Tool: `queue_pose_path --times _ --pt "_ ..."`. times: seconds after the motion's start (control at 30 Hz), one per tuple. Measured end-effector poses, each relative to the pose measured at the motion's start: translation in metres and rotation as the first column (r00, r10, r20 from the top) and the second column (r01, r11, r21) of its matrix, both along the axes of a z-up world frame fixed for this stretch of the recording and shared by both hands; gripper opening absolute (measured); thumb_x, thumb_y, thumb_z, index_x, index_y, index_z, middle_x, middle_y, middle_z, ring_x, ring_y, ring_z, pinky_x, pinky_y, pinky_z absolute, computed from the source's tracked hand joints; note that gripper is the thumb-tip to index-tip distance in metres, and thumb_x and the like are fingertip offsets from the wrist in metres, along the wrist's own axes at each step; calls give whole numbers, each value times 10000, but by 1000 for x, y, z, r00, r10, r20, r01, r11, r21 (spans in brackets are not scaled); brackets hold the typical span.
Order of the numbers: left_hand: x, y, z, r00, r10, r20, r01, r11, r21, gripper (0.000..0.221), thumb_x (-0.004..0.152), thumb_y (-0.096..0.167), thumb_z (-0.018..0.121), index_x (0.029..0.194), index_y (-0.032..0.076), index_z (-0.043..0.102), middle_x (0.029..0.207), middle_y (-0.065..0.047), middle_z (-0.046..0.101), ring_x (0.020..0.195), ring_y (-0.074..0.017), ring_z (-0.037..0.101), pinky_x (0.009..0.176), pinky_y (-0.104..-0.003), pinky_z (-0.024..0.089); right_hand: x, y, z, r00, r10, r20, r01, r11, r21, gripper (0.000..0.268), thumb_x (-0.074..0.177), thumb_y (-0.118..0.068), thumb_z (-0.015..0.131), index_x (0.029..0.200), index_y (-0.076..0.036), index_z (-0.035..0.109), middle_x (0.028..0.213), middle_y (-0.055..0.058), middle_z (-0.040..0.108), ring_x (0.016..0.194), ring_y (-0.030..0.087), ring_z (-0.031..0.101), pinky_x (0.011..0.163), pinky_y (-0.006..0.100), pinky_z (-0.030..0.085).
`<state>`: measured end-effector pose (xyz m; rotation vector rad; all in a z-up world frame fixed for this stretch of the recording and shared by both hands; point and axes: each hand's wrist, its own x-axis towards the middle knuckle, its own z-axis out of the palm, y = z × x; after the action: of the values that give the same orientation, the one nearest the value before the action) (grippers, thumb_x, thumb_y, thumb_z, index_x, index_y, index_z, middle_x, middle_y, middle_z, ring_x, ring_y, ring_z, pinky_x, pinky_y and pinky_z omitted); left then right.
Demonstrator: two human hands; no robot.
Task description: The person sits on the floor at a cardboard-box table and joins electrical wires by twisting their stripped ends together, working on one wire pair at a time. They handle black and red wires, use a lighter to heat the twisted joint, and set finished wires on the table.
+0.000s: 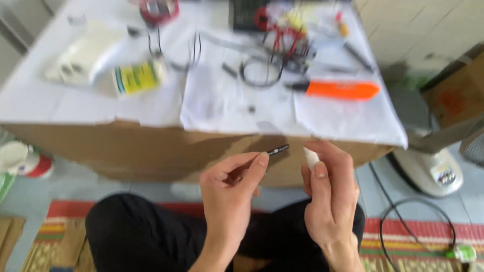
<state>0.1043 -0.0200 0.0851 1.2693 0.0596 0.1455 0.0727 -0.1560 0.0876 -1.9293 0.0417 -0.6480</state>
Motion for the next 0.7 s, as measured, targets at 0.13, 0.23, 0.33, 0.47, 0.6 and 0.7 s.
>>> queue_pose_path --times 0.13,0.23,0.33,0.47,0.6,0.7 --pt "24 3 13 397 -18 918 -589 762 269 211 777 -42 858 954 26 766 799 -44 697 626 -157 577 546 -279 493 9 -12 11 987 125 99 -159 782 603 492 1006 -326 503 1389 -22 558 673 -53 371 579 50 296 469 210 196" --pt "19 28 37 125 -369 921 -617 698 363 152 855 -20 874 964 53 799 999 -28 661 755 -122 612 616 -238 509 -6 -37 -3 957 266 116 -271 678 684 297 951 -103 632 1129 133 659 655 -1 466 538 72 326 457 206 228" --pt "19 36 40 5 -440 898 -658 675 334 146 873 1 897 938 87 799 994 -21 639 770 -113 607 603 -234 504 -21 -32 -2 976 209 60 -195 714 673 116 931 7 653 951 119 676 653 16 498 530 71 344 440 204 271" --pt "2 36 25 359 -615 702 -605 420 677 145 958 252 736 1091 268 790 1067 130 712 872 -72 601 656 -213 459 -27 -18 6 973 195 121 -225 703 675 122 916 -5 665 962 108 673 694 35 545 528 62 376 455 193 275" --pt "-17 22 29 848 -369 380 257 914 314 358 904 274 670 1099 -12 762 951 -84 746 737 -118 634 647 -241 573 -28 -10 12 994 84 63 -103 899 426 127 905 -6 694 972 99 716 750 51 642 623 83 488 564 185 378" --pt "-23 22 33 879 -442 178 419 895 154 300 867 196 739 1029 -51 792 815 -94 774 569 -69 589 518 -211 601 -31 -11 15 1000 -25 -11 26 983 181 114 879 -17 729 940 78 745 745 54 681 621 83 511 568 183 403"
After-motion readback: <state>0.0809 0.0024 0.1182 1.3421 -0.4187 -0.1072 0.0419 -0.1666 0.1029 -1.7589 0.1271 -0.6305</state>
